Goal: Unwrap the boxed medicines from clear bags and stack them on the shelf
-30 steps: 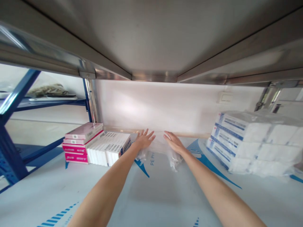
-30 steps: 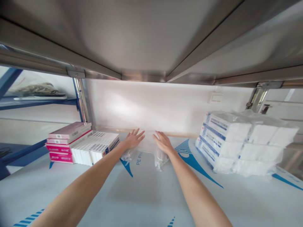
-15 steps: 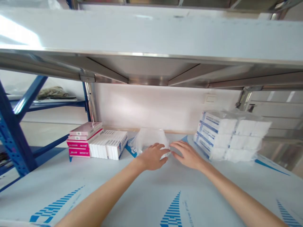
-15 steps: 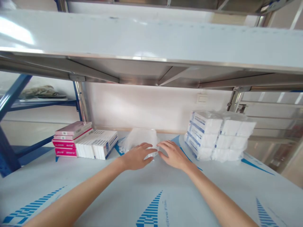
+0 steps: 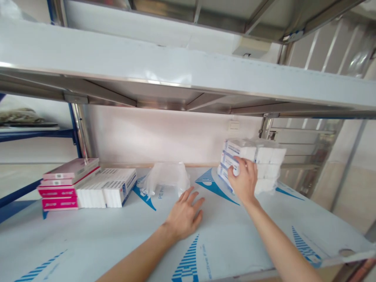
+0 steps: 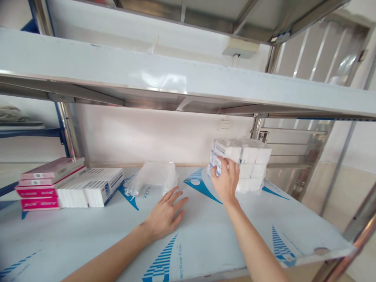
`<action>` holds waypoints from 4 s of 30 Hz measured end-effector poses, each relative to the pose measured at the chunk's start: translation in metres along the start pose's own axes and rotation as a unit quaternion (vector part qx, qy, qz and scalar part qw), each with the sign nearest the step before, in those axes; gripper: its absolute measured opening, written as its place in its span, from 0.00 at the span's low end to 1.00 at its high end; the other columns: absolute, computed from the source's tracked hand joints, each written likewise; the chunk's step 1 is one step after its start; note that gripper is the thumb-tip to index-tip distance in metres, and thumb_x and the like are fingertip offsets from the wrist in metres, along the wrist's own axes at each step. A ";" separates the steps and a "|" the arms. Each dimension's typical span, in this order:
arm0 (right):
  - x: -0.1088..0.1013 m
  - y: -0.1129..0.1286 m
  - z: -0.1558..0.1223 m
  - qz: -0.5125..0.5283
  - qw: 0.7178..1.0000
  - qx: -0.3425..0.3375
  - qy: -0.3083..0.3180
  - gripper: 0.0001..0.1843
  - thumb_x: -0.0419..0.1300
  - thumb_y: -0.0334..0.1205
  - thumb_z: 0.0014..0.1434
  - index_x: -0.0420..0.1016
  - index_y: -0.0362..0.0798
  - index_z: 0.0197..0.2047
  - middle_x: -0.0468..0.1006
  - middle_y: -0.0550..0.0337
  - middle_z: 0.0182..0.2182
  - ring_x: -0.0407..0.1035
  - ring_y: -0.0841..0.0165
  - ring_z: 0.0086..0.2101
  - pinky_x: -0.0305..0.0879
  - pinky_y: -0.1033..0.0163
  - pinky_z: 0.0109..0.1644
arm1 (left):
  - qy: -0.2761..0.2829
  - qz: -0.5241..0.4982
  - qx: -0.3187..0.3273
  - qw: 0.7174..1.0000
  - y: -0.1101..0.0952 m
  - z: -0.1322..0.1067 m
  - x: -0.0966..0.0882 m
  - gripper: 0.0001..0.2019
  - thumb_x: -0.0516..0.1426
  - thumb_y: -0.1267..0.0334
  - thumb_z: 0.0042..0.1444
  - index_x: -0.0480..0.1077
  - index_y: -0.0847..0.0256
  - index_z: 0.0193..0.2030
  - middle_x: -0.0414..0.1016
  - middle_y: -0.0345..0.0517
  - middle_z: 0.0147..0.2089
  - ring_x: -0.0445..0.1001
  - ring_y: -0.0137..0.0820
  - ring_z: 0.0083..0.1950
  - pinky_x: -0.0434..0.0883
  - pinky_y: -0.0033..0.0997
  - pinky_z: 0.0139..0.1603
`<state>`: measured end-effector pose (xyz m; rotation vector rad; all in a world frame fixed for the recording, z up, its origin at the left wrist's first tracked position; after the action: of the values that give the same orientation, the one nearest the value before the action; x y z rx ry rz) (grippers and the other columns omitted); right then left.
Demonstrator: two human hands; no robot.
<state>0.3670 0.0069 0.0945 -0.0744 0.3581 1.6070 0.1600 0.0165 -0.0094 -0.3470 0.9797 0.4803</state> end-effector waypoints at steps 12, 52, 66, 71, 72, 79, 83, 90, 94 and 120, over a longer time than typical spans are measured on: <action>0.017 -0.026 0.049 -0.149 0.984 0.031 0.092 0.27 0.62 0.40 0.56 0.70 0.49 0.59 0.55 0.35 0.63 0.54 0.39 0.55 0.54 0.37 0.53 | -0.001 0.009 0.001 1.000 -0.003 0.000 -0.001 0.21 0.52 0.64 0.63 0.66 0.56 0.63 0.66 0.57 0.63 0.58 0.53 0.70 0.63 0.59 0.67; 0.040 0.141 -0.084 0.447 0.703 -0.152 0.532 0.57 0.78 0.55 0.34 0.58 0.55 0.65 0.60 0.47 0.61 0.59 0.50 0.62 0.59 0.48 0.65 | -0.051 -0.098 0.063 0.992 0.048 -0.054 -0.117 0.12 0.55 0.70 0.58 0.74 0.61 0.47 0.73 0.50 0.43 0.70 0.37 0.44 0.71 0.39 0.47; 0.025 0.158 -0.055 0.506 0.768 -0.147 0.363 0.03 0.63 0.36 0.60 0.73 0.51 0.35 0.80 0.56 0.38 0.74 0.63 0.41 0.69 0.56 0.48 | -0.202 -0.141 0.020 0.969 0.054 -0.075 -0.119 0.09 0.50 0.76 0.59 0.63 0.58 0.42 0.69 0.48 0.41 0.67 0.37 0.45 0.68 0.37 0.47; 0.026 0.141 -0.047 0.536 0.764 -0.089 0.348 0.06 0.62 0.35 0.61 0.68 0.51 0.33 0.80 0.57 0.38 0.74 0.63 0.40 0.68 0.58 0.47 | -0.259 -0.283 -0.079 0.920 0.082 -0.078 -0.129 0.03 0.49 0.68 0.63 0.61 0.57 0.38 0.68 0.46 0.40 0.67 0.35 0.43 0.65 0.35 0.45; 0.027 0.138 -0.045 0.550 0.755 -0.066 0.352 0.07 0.61 0.35 0.61 0.66 0.51 0.33 0.80 0.58 0.37 0.74 0.64 0.39 0.68 0.59 0.46 | -0.256 -0.331 -0.088 0.904 0.087 -0.078 -0.129 0.03 0.49 0.66 0.64 0.60 0.57 0.37 0.69 0.46 0.38 0.67 0.36 0.43 0.65 0.35 0.45; 0.008 0.154 -0.031 0.607 0.674 -0.079 0.414 0.11 0.54 0.33 0.64 0.70 0.53 0.49 0.76 0.61 0.30 0.72 0.64 0.35 0.67 0.57 0.44 | -0.146 -0.426 -0.053 0.891 0.080 -0.072 -0.138 0.04 0.52 0.67 0.56 0.66 0.58 0.39 0.66 0.43 0.34 0.65 0.35 0.40 0.63 0.35 0.42; -0.011 0.168 -0.027 0.543 0.693 -0.180 0.440 0.15 0.47 0.33 0.65 0.71 0.49 0.31 0.75 0.57 0.30 0.69 0.65 0.33 0.63 0.59 0.38 | -0.030 -0.239 0.014 0.970 0.057 -0.070 -0.142 0.05 0.53 0.66 0.57 0.67 0.59 0.30 0.66 0.41 0.28 0.63 0.34 0.37 0.64 0.38 0.44; -0.023 0.190 -0.047 0.326 0.770 -0.327 0.440 0.11 0.49 0.31 0.59 0.70 0.48 0.30 0.69 0.61 0.22 0.61 0.68 0.25 0.61 0.57 0.39 | 0.053 -0.053 -0.049 0.996 0.065 -0.073 -0.141 0.15 0.51 0.66 0.62 0.66 0.60 0.23 0.71 0.45 0.28 0.72 0.40 0.47 0.68 0.39 0.47; -0.018 0.182 -0.055 0.225 0.803 -0.303 0.461 0.13 0.51 0.29 0.60 0.76 0.51 0.35 0.72 0.61 0.23 0.66 0.66 0.28 0.63 0.58 0.41 | 0.068 0.034 -0.095 0.993 0.076 -0.079 -0.141 0.09 0.55 0.68 0.50 0.75 0.59 0.37 0.77 0.52 0.44 0.74 0.46 0.50 0.70 0.45 0.49; 0.043 0.103 -0.062 0.269 0.703 -0.094 0.652 0.61 0.77 0.54 0.39 0.53 0.58 0.72 0.77 0.51 0.52 0.76 0.57 0.44 0.73 0.63 0.40 | 0.126 -0.099 -0.138 0.977 0.090 -0.080 -0.114 0.35 0.61 0.52 0.54 0.59 0.58 0.67 0.65 0.56 0.68 0.63 0.50 0.68 0.65 0.52 0.66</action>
<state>0.2516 0.0288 0.0428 -1.4447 1.4036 1.9217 0.0023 0.0272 0.0402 -0.7640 1.1117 0.3962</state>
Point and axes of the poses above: each hand's wrist, its own z-axis towards the middle knuckle, its own x-axis out of the palm, y = z × x, the point moved 7 cm from there along z, towards the middle knuckle
